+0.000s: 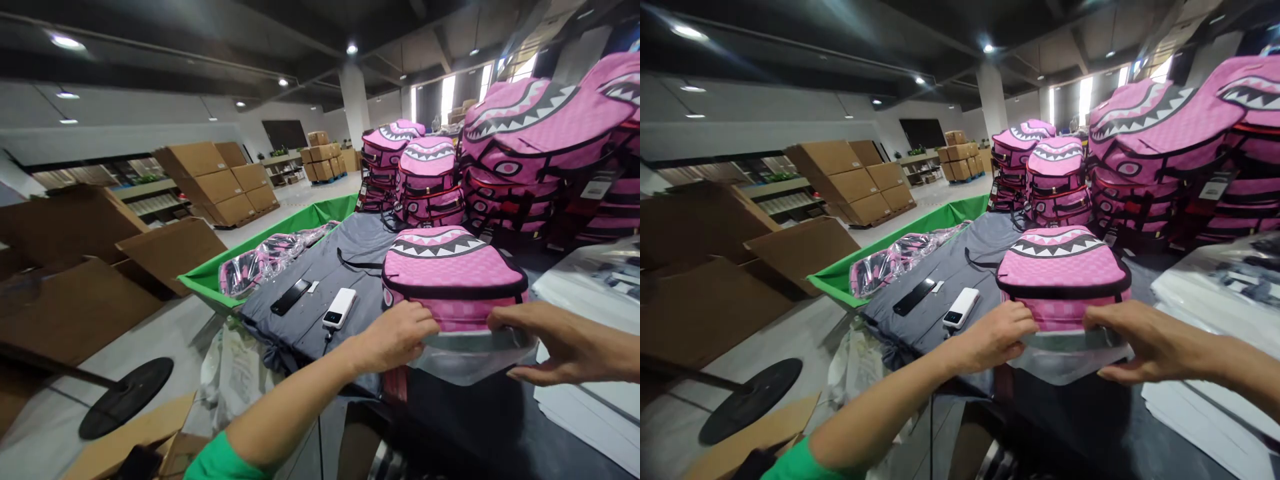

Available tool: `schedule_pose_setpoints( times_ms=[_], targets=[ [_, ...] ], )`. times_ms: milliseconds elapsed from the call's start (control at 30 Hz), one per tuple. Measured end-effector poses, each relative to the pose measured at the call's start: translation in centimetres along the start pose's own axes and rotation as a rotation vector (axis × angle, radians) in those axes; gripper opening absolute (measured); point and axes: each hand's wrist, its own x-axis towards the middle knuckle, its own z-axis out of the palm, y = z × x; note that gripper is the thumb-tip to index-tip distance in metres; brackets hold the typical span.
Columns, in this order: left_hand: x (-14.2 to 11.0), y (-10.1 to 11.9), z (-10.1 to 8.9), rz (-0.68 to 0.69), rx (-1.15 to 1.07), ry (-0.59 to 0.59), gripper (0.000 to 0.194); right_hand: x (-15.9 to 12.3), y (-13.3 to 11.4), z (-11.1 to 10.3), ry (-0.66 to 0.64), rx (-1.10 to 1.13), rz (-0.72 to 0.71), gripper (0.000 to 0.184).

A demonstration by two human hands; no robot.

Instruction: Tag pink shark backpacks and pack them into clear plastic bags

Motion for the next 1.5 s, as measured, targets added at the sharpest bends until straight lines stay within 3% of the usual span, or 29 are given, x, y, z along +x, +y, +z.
schedule_pose_setpoints(
  times_ms=[100,167,267,367,467,533,667,800,900,967,1033,1100,1233,1333,1433,1500],
  targets=[
    [1.2,-0.4,-3.8,0.0,-0.084,0.022,0.032,1.9,0.0,-2.3,0.023,-0.099,-0.094,0.001],
    [1.6,-0.3,-4.3,-0.012,-0.039,0.089,0.039,2.3,0.0,-2.3,0.12,-0.188,-0.143,0.006],
    [1.6,-0.2,-3.2,-0.006,0.102,0.246,0.029,1.9,-0.3,-1.4,0.211,-0.183,-0.154,0.007],
    [1.5,0.0,-1.8,0.07,0.286,0.46,0.011,1.1,-0.9,-0.4,0.209,-0.132,-0.104,0.005],
    [1.5,0.8,-0.8,0.1,0.442,0.608,0.023,0.5,-1.4,0.8,0.319,-0.274,-0.134,0.01],
    [1.5,1.7,-0.5,0.042,0.42,0.559,0.02,0.2,-1.6,1.8,0.432,-0.443,-0.155,0.019],
    [0.9,3.0,-1.0,0.019,0.252,0.271,0.018,-0.3,-1.7,3.2,0.487,-0.547,-0.121,0.024],
    [-0.1,2.6,-1.3,0.073,0.292,0.155,0.01,-0.5,-2.2,2.7,0.32,-0.365,-0.178,0.01],
    [-0.6,1.7,-0.3,0.075,0.36,0.236,0.008,-0.9,-2.6,2.5,0.15,-0.246,-0.171,0.011],
    [-0.8,1.4,0.8,0.114,0.418,0.345,0.011,-1.1,-2.5,2.8,0.148,-0.225,-0.191,0.005],
    [-1.0,1.6,1.9,0.136,0.461,0.426,0.013,-1.3,-2.3,3.3,0.178,-0.242,-0.236,0.018],
    [-1.3,2.3,2.7,0.12,0.446,0.41,0.01,-1.4,-2.3,3.7,0.238,-0.302,-0.274,0.025],
    [-1.7,3.6,4.3,0.059,0.355,0.371,0.009,-1.7,-2.9,5.1,0.447,-0.425,-0.233,0.019],
    [-1.5,3.0,5.5,0.039,0.397,0.522,0.016,-2.0,-3.8,6.7,0.509,-0.394,-0.121,0.015],
    [-1.3,1.8,6.6,0.008,0.463,0.696,0.021,-2.4,-4.2,8.1,0.399,-0.241,-0.07,0.015],
    [-1.3,1.4,7.1,-0.004,0.478,0.749,0.021,-2.8,-4.0,8.6,0.318,-0.182,-0.09,0.022]
  ],
)
